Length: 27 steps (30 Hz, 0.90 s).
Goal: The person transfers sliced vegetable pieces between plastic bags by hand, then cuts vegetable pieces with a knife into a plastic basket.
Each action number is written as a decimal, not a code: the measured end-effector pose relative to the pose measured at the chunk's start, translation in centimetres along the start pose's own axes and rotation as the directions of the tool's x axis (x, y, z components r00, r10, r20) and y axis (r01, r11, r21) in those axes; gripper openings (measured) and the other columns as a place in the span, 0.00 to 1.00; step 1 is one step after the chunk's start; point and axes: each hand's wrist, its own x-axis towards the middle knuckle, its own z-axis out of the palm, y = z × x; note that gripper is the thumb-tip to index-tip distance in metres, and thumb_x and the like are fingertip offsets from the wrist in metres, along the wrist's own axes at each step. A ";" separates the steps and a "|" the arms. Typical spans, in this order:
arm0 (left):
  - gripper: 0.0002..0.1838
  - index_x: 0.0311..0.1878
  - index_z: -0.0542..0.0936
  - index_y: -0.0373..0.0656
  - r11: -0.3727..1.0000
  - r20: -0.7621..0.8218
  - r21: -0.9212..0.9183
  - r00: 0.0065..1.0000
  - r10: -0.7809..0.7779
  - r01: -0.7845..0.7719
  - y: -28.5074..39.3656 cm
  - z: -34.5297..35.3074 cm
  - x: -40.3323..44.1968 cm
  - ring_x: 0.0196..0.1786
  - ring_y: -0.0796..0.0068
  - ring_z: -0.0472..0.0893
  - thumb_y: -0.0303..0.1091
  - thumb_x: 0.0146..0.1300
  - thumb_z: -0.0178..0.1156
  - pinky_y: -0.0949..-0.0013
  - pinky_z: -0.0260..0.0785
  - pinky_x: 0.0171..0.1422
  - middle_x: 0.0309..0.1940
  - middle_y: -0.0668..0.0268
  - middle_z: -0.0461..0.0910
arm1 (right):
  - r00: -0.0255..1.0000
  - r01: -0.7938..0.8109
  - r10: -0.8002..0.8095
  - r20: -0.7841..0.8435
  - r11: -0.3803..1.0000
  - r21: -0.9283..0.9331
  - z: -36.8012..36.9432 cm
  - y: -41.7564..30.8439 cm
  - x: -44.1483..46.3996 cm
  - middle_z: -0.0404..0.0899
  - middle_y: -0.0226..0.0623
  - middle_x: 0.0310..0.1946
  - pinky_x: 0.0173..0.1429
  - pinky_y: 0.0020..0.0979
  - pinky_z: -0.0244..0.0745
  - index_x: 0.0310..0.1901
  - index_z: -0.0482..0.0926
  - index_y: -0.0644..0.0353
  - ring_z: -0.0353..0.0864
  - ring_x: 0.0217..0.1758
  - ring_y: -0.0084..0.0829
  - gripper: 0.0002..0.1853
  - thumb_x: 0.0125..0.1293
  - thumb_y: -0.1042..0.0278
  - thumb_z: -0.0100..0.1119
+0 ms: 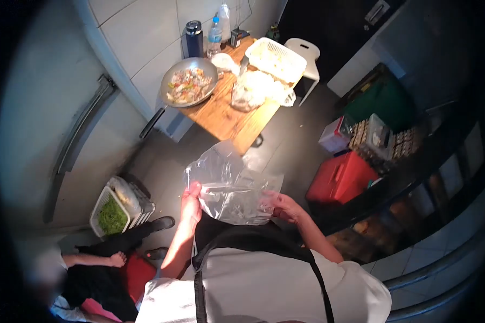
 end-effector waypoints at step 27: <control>0.15 0.54 0.75 0.41 0.935 -0.206 0.355 0.974 0.092 -0.013 1.4 34.0 12.7 0.37 0.80 0.76 0.39 0.71 0.59 0.74 0.68 0.40 0.37 0.70 0.78 | 0.930 0.216 0.053 0.365 0.725 -0.654 -9.6 -34.7 32.8 0.77 0.29 0.25 0.36 0.27 0.75 0.30 0.74 0.62 0.77 0.31 0.22 0.12 0.59 0.71 0.72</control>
